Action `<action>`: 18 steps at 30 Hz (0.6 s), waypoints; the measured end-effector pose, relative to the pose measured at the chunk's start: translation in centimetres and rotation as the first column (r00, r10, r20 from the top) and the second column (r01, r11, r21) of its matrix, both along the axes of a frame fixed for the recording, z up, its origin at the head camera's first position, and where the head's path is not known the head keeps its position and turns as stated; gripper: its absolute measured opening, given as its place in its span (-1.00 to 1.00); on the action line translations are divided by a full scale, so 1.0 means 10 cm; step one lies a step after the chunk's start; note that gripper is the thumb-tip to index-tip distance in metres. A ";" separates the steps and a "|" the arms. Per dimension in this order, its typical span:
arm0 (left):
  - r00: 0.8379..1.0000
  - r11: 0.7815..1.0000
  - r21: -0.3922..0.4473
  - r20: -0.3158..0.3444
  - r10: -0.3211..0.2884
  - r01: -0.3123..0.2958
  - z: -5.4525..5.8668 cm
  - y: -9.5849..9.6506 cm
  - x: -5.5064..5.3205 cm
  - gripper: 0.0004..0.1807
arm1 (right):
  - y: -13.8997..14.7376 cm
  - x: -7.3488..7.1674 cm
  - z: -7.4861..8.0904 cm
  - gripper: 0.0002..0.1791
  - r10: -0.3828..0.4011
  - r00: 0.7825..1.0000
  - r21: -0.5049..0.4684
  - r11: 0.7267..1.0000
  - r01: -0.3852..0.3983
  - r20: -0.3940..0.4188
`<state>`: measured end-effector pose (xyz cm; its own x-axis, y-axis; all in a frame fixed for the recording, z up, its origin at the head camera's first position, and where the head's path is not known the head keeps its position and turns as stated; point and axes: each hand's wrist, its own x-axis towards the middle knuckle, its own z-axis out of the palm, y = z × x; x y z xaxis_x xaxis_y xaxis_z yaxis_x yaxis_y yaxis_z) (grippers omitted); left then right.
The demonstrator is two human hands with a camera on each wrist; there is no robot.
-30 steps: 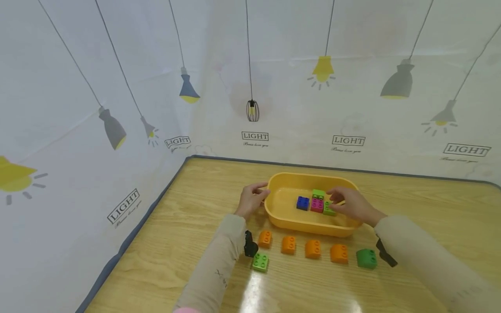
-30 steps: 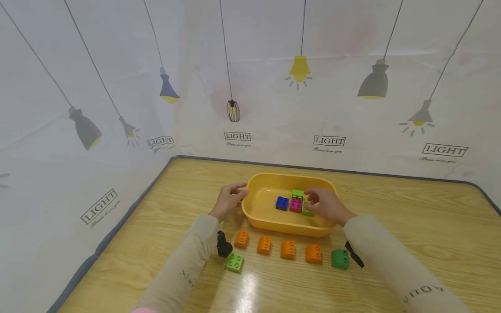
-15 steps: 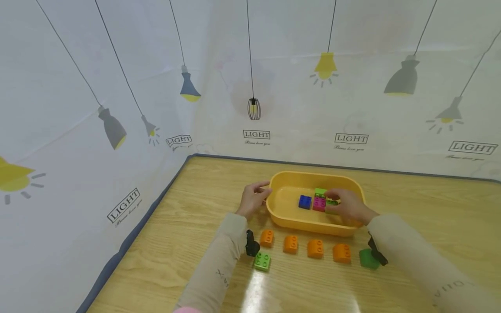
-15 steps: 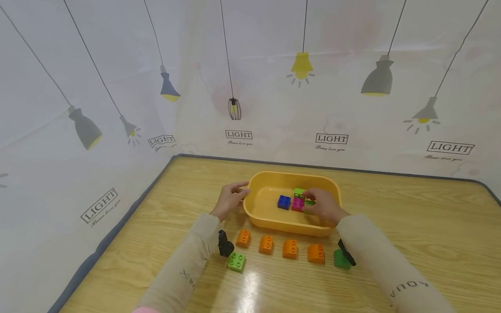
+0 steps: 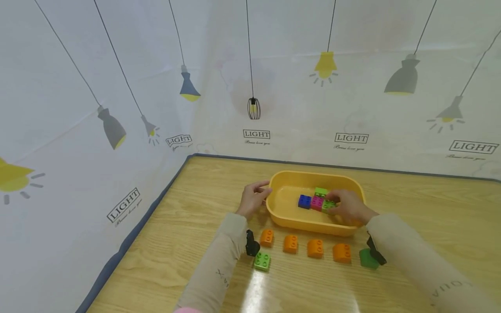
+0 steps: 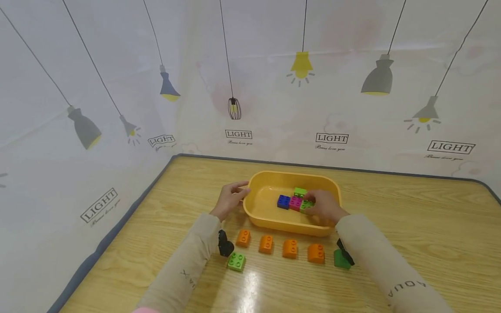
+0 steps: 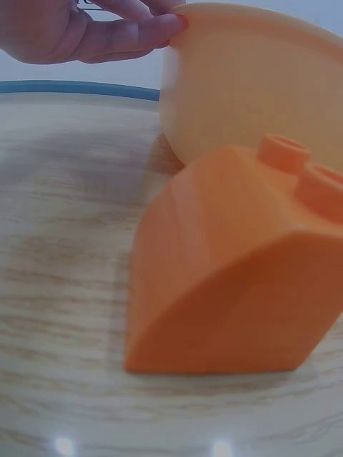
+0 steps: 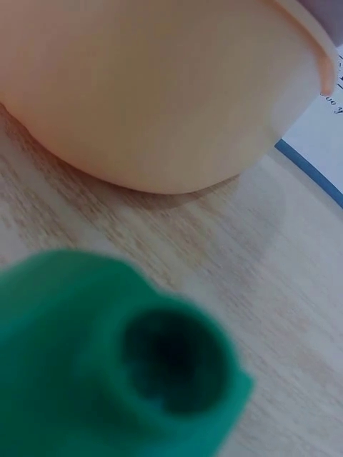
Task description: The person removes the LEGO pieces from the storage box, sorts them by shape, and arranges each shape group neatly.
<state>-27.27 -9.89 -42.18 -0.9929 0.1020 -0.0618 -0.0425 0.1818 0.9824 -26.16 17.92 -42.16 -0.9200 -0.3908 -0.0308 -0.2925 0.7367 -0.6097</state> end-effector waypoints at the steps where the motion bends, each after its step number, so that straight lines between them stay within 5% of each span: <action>1: 1.000 1.000 0.000 -0.001 0.004 -0.004 -0.03 0.00 -0.02 -0.61 | 0.00 0.00 0.00 -0.63 -0.004 1.000 -0.002 1.000 0.004 0.012; 18: 0.999 0.999 -0.013 -0.001 0.037 -0.037 -0.11 0.01 -0.06 -0.63 | -0.01 -0.02 -0.05 -0.62 -0.008 0.997 0.001 1.000 0.008 0.077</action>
<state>-27.84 -9.78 -43.23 -0.9960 0.0640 -0.0622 -0.0489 0.1925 0.9801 -26.32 17.87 -42.65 -0.9181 -0.3830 -0.1024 -0.2382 0.7393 -0.6298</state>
